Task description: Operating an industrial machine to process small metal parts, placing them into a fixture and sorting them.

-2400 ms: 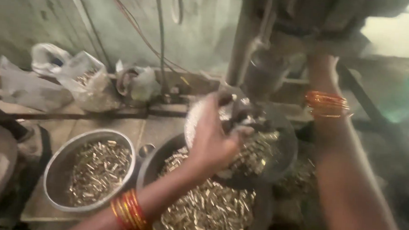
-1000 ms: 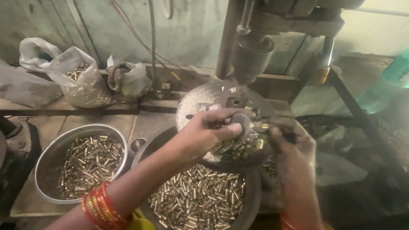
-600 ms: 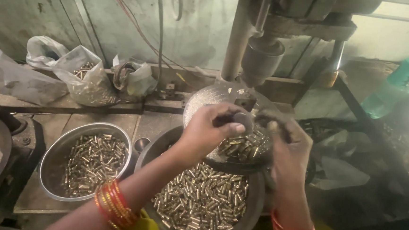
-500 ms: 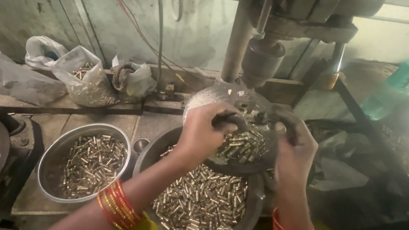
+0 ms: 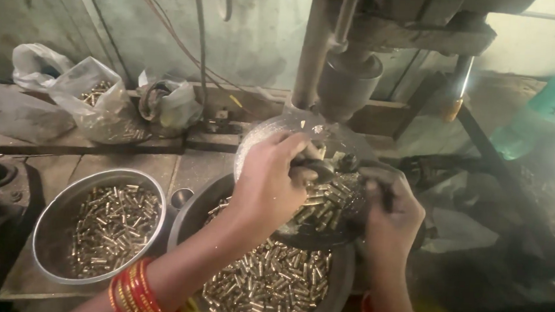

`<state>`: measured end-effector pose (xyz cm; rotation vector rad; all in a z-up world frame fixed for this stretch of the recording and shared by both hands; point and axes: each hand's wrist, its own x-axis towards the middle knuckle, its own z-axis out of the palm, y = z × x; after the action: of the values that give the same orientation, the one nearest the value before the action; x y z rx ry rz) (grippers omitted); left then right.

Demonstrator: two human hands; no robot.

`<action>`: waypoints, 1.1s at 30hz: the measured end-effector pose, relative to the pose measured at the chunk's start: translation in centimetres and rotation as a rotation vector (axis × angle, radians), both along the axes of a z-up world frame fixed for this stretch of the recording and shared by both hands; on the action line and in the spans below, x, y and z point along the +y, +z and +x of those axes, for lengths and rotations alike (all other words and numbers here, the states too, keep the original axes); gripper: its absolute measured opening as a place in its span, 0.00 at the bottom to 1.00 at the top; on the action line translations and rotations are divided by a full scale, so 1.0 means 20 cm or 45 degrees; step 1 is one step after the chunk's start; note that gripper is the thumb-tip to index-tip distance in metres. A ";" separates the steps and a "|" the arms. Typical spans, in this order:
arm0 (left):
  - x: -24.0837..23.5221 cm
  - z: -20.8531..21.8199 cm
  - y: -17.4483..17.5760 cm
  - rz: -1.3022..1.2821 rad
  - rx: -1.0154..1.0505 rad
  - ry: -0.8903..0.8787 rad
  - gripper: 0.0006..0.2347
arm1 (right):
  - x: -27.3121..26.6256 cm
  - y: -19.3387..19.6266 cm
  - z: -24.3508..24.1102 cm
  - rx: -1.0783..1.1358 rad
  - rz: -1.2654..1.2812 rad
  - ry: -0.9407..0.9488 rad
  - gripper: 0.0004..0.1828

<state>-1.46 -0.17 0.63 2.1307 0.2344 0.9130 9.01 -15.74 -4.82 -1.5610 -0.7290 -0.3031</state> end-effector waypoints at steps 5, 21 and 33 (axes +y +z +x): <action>-0.03 0.03 0.01 0.349 0.057 0.128 0.10 | 0.01 0.02 -0.03 0.024 -0.040 -0.039 0.10; 0.05 0.04 0.00 -0.394 0.097 -0.167 0.30 | 0.39 0.15 1.02 -0.621 -0.222 -0.322 0.36; 0.04 0.04 -0.02 -0.177 -0.009 -0.001 0.24 | 0.53 0.10 1.65 -0.392 -0.782 -0.672 0.31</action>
<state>-0.63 0.65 0.18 1.9997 0.2850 0.8778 42.09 -5.08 -2.86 -2.3244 -0.6654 -0.7753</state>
